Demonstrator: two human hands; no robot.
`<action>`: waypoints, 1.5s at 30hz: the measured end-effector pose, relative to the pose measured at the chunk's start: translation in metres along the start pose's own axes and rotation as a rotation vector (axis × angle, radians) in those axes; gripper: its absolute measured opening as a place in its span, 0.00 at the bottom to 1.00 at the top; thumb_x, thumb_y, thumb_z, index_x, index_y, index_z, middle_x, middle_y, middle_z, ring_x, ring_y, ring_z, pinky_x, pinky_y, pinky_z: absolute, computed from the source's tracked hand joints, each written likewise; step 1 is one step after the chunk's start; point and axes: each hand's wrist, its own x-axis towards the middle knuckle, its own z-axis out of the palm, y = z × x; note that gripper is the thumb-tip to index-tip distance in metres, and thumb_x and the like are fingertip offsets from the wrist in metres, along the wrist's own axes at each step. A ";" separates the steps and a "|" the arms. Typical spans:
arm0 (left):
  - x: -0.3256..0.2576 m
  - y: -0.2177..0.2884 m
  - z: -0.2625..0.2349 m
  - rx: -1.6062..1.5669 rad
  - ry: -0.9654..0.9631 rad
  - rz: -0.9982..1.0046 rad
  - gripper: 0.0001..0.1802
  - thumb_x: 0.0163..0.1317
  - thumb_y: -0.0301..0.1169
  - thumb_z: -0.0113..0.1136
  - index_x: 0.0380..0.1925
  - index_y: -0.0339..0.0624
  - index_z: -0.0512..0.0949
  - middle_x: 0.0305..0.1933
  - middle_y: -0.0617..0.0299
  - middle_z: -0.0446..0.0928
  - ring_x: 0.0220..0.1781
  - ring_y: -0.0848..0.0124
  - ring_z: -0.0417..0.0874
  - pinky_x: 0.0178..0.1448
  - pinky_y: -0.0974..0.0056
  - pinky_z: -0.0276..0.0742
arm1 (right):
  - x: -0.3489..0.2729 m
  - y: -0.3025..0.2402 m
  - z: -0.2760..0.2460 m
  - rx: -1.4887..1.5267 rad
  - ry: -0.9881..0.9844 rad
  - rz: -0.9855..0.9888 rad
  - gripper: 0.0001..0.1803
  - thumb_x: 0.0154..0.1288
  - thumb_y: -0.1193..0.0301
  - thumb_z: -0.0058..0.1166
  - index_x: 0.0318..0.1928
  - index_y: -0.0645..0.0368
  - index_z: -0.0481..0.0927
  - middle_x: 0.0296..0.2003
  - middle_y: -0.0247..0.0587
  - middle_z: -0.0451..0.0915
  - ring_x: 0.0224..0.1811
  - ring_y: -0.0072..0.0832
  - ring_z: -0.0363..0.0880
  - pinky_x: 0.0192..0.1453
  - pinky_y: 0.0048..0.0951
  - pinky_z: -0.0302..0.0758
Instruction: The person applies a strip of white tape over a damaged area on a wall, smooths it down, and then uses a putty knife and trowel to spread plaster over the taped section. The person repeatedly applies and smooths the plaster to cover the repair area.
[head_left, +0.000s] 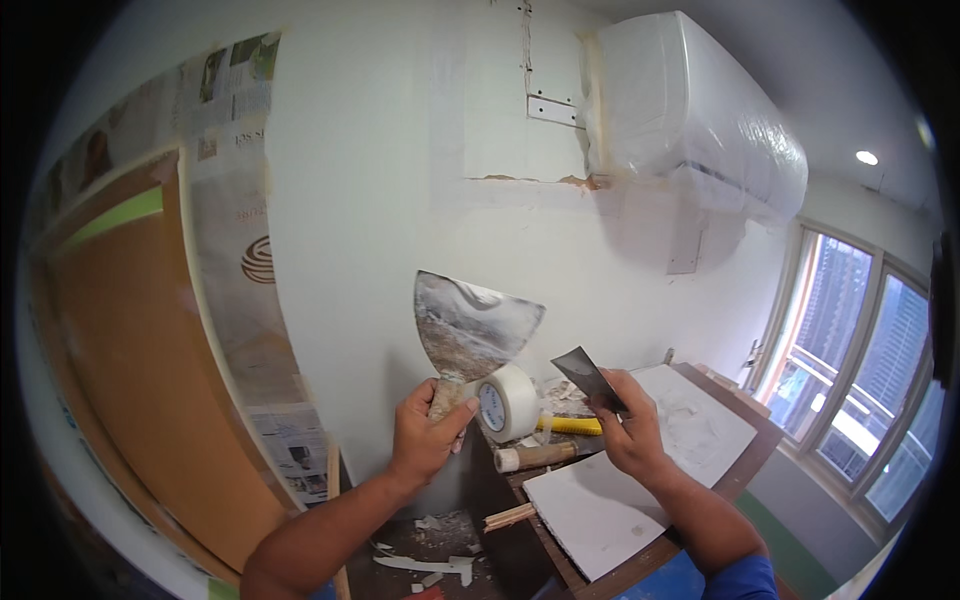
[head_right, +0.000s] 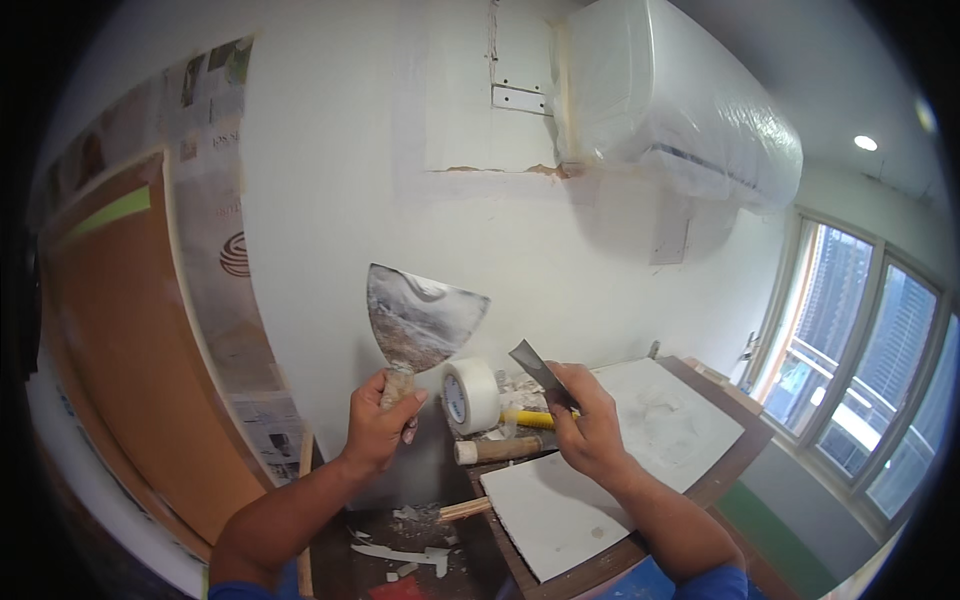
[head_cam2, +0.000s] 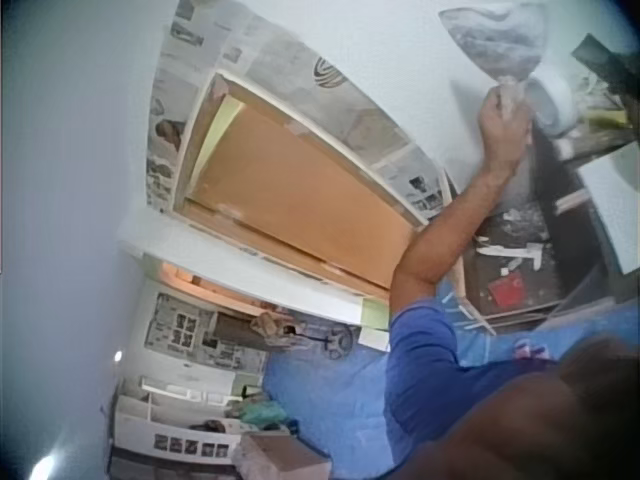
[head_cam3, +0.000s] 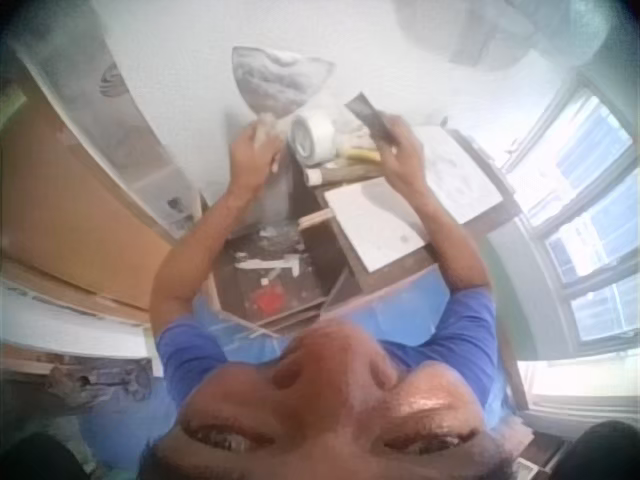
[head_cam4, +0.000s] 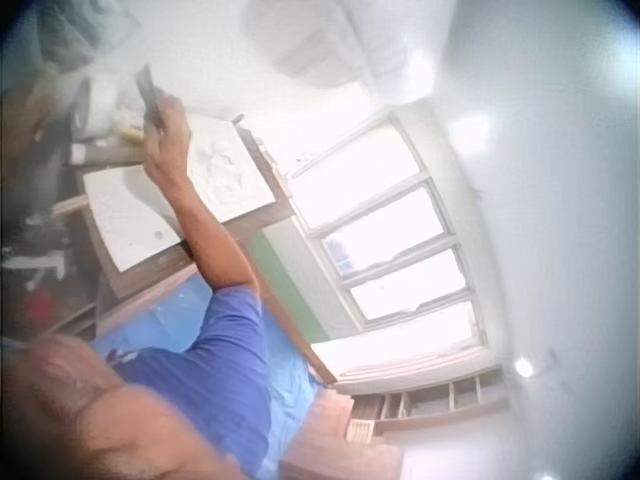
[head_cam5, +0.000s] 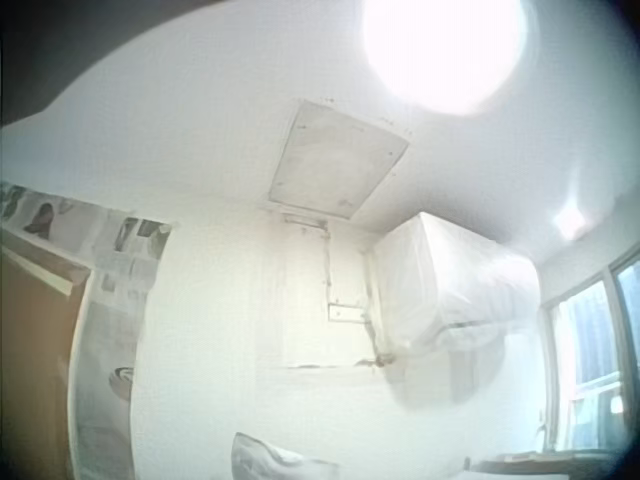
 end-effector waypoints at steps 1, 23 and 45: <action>0.003 -0.006 0.004 -0.051 -0.017 -0.009 0.08 0.74 0.26 0.66 0.44 0.39 0.74 0.29 0.66 0.77 0.23 0.79 0.74 0.24 0.71 0.71 | -0.004 0.008 -0.002 0.014 0.011 0.029 0.23 0.70 0.88 0.53 0.64 0.68 0.78 0.51 0.53 0.83 0.50 0.40 0.87 0.58 0.36 0.83; 0.016 -0.044 0.009 0.242 -0.056 0.422 0.14 0.78 0.33 0.62 0.51 0.32 0.78 0.44 0.48 0.86 0.44 0.59 0.89 0.49 0.57 0.83 | 0.003 0.039 -0.024 -0.020 0.058 0.098 0.18 0.78 0.80 0.53 0.65 0.70 0.78 0.50 0.47 0.85 0.45 0.29 0.86 0.52 0.34 0.86; 0.034 -0.058 0.000 -0.036 0.160 0.265 0.12 0.68 0.25 0.74 0.42 0.37 0.77 0.37 0.66 0.80 0.38 0.78 0.81 0.42 0.68 0.80 | 0.043 -0.015 0.085 0.712 -0.176 0.833 0.18 0.74 0.66 0.70 0.57 0.61 0.83 0.46 0.37 0.89 0.50 0.28 0.87 0.50 0.34 0.85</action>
